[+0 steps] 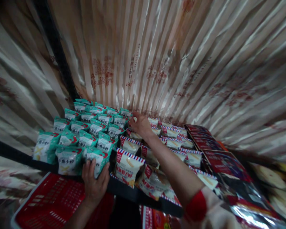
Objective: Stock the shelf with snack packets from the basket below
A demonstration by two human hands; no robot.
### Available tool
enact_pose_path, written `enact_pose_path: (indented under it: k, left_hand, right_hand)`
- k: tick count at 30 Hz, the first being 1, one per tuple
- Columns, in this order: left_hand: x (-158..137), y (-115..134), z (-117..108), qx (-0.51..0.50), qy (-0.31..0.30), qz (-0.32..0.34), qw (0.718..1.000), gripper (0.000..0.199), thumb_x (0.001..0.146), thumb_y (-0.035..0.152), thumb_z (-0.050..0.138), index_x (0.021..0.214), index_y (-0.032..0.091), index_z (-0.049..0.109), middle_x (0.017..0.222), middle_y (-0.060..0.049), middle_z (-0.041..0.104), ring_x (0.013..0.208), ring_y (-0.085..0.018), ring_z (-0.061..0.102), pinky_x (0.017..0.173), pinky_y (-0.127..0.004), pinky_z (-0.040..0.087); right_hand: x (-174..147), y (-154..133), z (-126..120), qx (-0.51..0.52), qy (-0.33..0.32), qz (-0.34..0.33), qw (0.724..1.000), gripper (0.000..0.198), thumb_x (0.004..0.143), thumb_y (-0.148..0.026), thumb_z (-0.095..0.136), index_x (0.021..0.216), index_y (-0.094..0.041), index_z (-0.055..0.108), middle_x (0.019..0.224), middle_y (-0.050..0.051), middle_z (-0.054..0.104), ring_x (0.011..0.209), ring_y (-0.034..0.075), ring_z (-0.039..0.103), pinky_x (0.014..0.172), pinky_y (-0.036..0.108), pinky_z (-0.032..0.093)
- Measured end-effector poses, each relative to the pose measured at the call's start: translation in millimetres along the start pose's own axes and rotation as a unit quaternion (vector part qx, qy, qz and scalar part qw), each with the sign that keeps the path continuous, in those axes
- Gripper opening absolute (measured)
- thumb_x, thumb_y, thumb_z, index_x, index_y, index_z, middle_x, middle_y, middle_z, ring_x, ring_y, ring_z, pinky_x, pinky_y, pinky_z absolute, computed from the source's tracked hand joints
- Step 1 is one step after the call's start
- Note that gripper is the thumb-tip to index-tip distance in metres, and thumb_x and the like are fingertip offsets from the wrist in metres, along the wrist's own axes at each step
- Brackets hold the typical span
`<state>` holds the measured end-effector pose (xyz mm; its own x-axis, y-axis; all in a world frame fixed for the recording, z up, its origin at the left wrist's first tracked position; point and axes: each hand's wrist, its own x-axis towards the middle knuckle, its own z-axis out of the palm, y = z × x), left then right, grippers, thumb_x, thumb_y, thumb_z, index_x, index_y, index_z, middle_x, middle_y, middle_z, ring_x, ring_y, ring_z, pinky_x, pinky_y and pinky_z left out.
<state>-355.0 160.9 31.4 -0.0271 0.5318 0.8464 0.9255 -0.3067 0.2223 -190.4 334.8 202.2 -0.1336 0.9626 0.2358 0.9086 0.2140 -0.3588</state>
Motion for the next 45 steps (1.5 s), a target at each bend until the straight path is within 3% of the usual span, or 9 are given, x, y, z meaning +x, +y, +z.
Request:
enact_pose_path:
  k: [6, 10, 13, 16, 20, 29, 36, 40, 45]
  left_hand:
    - [-1.2, -2.7, -2.0, 0.001, 0.03, 0.013, 0.999, 0.066, 0.082, 0.015, 0.063, 0.14, 0.023, 0.034, 0.153, -0.014, 0.015, 0.139, -0.032, 0.017, 0.111, -0.052, 0.022]
    - [-3.1, -4.9, -4.7, -0.032, 0.017, -0.006, 0.999, 0.056, 0.087, 0.015, 0.053, 0.14, 0.017, 0.035, 0.152, -0.017, 0.017, 0.139, -0.033, 0.015, 0.111, -0.054, 0.018]
    - [-6.2, -6.2, -11.4, -0.078, 0.005, -0.041, 0.996, 0.054, 0.09, 0.013, 0.044, 0.142, 0.014, 0.029, 0.151, -0.019, 0.017, 0.139, -0.034, 0.014, 0.11, -0.055, 0.019]
    - [-13.2, -7.5, -19.7, -0.105, -0.01, -0.072, 0.992, 0.05, 0.092, 0.013, 0.04, 0.141, 0.015, 0.032, 0.151, -0.018, 0.016, 0.14, -0.033, 0.012, 0.11, -0.054, 0.021]
    - [-23.5, -11.7, -24.9, -0.115, -0.04, -0.077, 0.99, 0.048, 0.093, 0.014, 0.039, 0.14, 0.016, 0.034, 0.151, -0.018, 0.017, 0.139, -0.033, 0.015, 0.109, -0.053, 0.024]
    - [-22.5, -15.9, -21.9, -0.112, -0.04, -0.059, 0.991, 0.049, 0.091, 0.014, 0.043, 0.139, 0.015, 0.035, 0.15, -0.019, 0.019, 0.139, -0.034, 0.017, 0.108, -0.056, 0.025]
    - [-22.3, -12.5, -21.5, -0.091, -0.04, -0.062, 0.993, 0.052, 0.091, 0.012, 0.043, 0.141, 0.016, 0.032, 0.151, -0.019, 0.019, 0.139, -0.034, 0.017, 0.108, -0.054, 0.025]
    - [-19.6, -8.3, -24.3, -0.056, -0.019, -0.045, 0.997, 0.061, 0.089, 0.01, 0.047, 0.145, 0.019, 0.024, 0.153, -0.018, 0.013, 0.139, -0.035, 0.015, 0.108, -0.056, 0.023]
    - [-19.9, 7.3, -26.1, -0.081, -0.042, 0.058, 0.994, 0.065, 0.085, 0.008, 0.051, 0.143, 0.028, 0.028, 0.154, -0.012, 0.013, 0.139, -0.035, 0.015, 0.109, -0.057, 0.021]
  right_hand:
    - [-149.7, -33.1, -31.7, 0.216, 0.122, -0.004, 0.969, 0.028, 0.091, -0.037, 0.042, 0.104, -0.021, 0.06, 0.097, 0.006, 0.07, 0.088, 0.018, 0.066, 0.078, 0.03, 0.052]
    - [-240.3, -37.0, 6.7, 0.204, 0.102, 0.032, 0.973, 0.026, 0.089, -0.036, 0.045, 0.105, -0.025, 0.062, 0.106, 0.008, 0.066, 0.103, 0.022, 0.062, 0.089, 0.037, 0.051]
    - [-271.8, -31.6, 41.0, 0.18, 0.088, 0.076, 0.977, 0.035, 0.089, -0.035, 0.044, 0.12, -0.025, 0.058, 0.132, 0.011, 0.051, 0.122, 0.026, 0.05, 0.098, 0.043, 0.046]
    - [-275.3, -27.4, 63.2, 0.188, 0.069, 0.092, 0.975, 0.038, 0.089, -0.033, 0.044, 0.125, -0.027, 0.056, 0.143, 0.009, 0.037, 0.128, 0.028, 0.043, 0.1, 0.045, 0.045]
    - [-262.0, -27.4, 76.6, 0.199, 0.072, 0.078, 0.974, 0.037, 0.088, -0.03, 0.045, 0.121, -0.022, 0.06, 0.142, 0.012, 0.038, 0.132, 0.029, 0.037, 0.104, 0.045, 0.04]
    - [-252.4, -31.1, 85.2, 0.233, 0.086, 0.071, 0.966, 0.033, 0.088, -0.028, 0.045, 0.114, -0.022, 0.065, 0.131, 0.012, 0.049, 0.118, 0.024, 0.053, 0.1, 0.041, 0.045]
    - [-256.8, -30.2, 86.3, 0.215, 0.048, 0.046, 0.974, 0.031, 0.088, -0.024, 0.043, 0.106, -0.016, 0.067, 0.134, 0.015, 0.049, 0.125, 0.024, 0.048, 0.103, 0.039, 0.042]
    - [-263.9, -33.7, 66.4, 0.164, 0.024, 0.041, 0.985, 0.032, 0.088, -0.024, 0.041, 0.103, -0.014, 0.068, 0.135, 0.017, 0.049, 0.123, 0.027, 0.05, 0.099, 0.04, 0.046]
    - [-237.6, -34.7, 2.5, 0.108, 0.038, -0.029, 0.993, 0.034, 0.092, -0.025, 0.038, 0.116, -0.021, 0.062, 0.11, 0.008, 0.068, 0.1, 0.02, 0.064, 0.088, 0.033, 0.051]
